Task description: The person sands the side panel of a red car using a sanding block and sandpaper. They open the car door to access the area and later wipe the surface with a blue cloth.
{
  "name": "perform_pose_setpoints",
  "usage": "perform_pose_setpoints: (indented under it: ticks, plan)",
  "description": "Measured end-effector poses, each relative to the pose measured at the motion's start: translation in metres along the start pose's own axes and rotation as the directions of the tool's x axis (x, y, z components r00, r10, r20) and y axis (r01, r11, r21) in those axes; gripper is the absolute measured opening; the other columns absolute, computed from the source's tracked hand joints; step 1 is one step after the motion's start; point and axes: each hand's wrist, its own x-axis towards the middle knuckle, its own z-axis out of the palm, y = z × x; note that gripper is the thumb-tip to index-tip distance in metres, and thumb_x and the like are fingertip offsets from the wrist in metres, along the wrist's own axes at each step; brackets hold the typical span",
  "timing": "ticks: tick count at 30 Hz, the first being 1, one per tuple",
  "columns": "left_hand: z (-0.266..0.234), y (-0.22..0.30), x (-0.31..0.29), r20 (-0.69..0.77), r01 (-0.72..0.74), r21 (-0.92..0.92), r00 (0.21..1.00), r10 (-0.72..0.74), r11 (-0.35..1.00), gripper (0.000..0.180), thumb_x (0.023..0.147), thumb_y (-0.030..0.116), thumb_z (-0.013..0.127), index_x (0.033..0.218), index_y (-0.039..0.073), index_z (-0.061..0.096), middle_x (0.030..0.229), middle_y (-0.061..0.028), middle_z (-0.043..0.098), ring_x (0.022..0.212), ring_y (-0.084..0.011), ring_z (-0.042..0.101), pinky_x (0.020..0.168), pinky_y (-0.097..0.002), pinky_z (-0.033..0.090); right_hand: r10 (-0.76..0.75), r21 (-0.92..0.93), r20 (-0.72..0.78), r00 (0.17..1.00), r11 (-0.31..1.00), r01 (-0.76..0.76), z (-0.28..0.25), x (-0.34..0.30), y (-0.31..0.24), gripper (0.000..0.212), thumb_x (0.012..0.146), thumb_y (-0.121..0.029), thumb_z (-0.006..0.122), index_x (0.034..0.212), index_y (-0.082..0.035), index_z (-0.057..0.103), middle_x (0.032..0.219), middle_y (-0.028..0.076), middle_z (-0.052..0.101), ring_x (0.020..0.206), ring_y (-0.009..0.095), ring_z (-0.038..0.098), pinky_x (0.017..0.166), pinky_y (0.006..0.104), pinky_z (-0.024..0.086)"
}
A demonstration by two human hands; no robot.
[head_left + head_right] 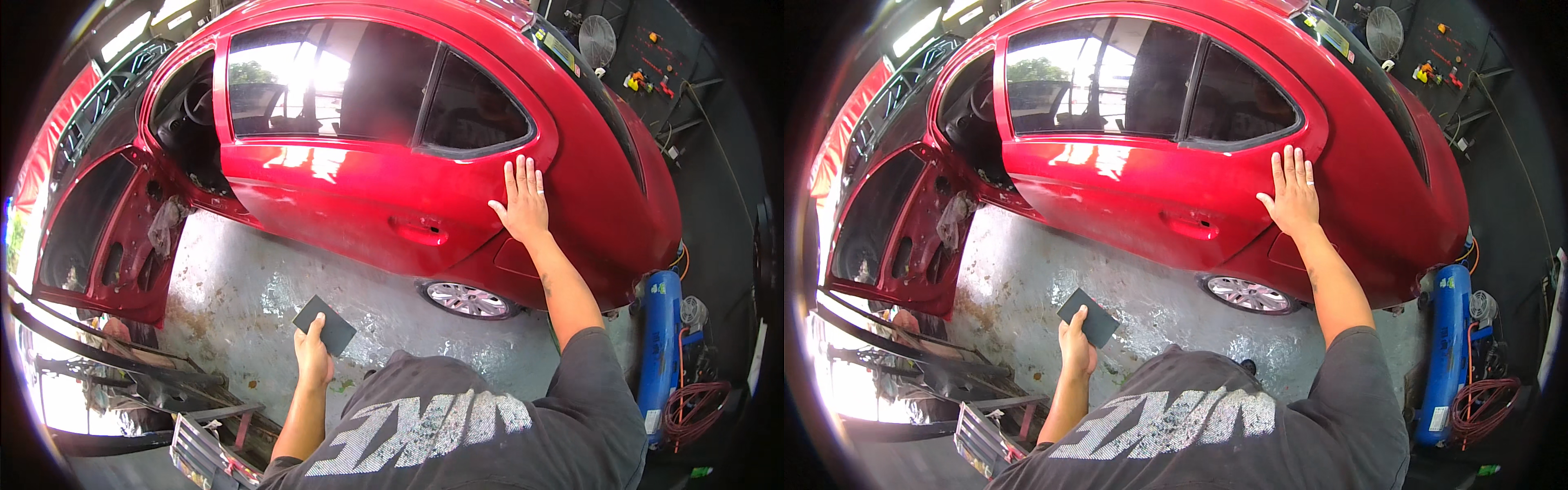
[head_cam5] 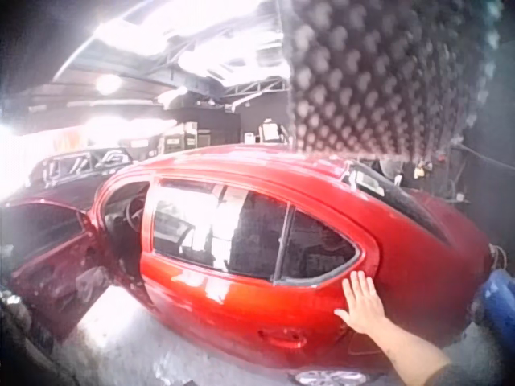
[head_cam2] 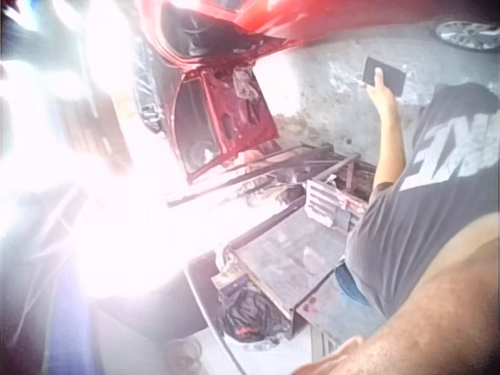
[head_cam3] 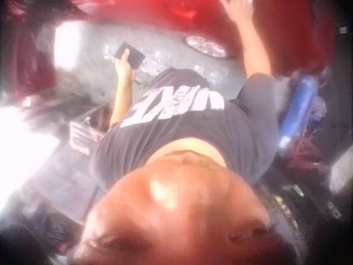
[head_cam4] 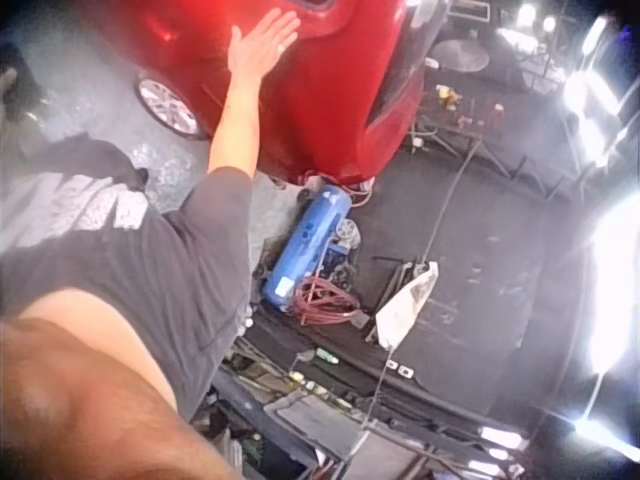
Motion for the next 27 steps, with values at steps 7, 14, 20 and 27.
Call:
perform_pose_setpoints:
  ticks: [7, 14, 20, 27]
  plan:
    - [0.013, 0.027, 0.016, 0.126, 0.051, -0.025, 0.991, -0.047, 0.998, 0.027, 0.114, 0.012, 0.059, 0.135, -0.004, 0.062, 0.125, -0.0228, 0.076, 0.115, -0.0396, 0.078, 0.100, -0.0508, 0.065, 0.055, 0.035, -0.029, 0.998, 0.998, -0.054, -0.008, 0.001, -0.009, 0.101, 0.104, -0.053, 0.075, 0.179, -0.005, 0.027, 0.187, 0.024, 0.019, 0.175, 0.042, 0.016, 0.141, 0.0565, 0.017]
    - [-0.007, 0.029, 0.075, 0.079, 0.044, 0.052, 0.996, -0.048, 0.998, 0.041, 0.117, 0.013, 0.058, 0.156, 0.001, 0.055, 0.114, -0.0172, 0.075, 0.098, -0.0305, 0.079, 0.092, -0.0462, 0.067, 0.214, 0.253, -0.174, 0.961, 0.953, -0.166, -0.014, -0.012, -0.049, 0.085, 0.109, -0.048, 0.070, 0.174, -0.004, 0.038, 0.186, 0.024, 0.025, 0.172, 0.044, 0.023, 0.138, 0.0610, 0.022]
    - [0.018, 0.041, 0.121, 0.114, 0.063, 0.061, 0.991, -0.069, 0.996, 0.041, 0.108, 0.005, 0.072, 0.147, 0.001, 0.058, 0.115, -0.0162, 0.076, 0.101, -0.0290, 0.080, 0.091, -0.0435, 0.067, 0.228, 0.103, -0.002, 0.974, 0.969, -0.226, 0.048, -0.019, -0.076, 0.101, 0.107, -0.051, 0.071, 0.180, -0.002, 0.022, 0.188, 0.027, 0.013, 0.175, 0.045, 0.013, 0.139, 0.0621, 0.017]
    - [0.027, 0.045, 0.171, 0.049, 0.125, 0.204, 0.989, -0.137, 0.971, 0.031, 0.108, 0.002, 0.072, 0.137, -0.003, 0.063, 0.113, -0.0164, 0.078, 0.097, -0.0280, 0.081, 0.087, -0.0415, 0.067, 0.213, 0.107, -0.069, 0.974, 0.973, -0.205, 0.071, -0.003, -0.082, 0.112, 0.102, -0.054, 0.077, 0.179, 0.003, 0.018, 0.187, 0.031, 0.010, 0.174, 0.050, 0.008, 0.139, 0.0653, 0.011]
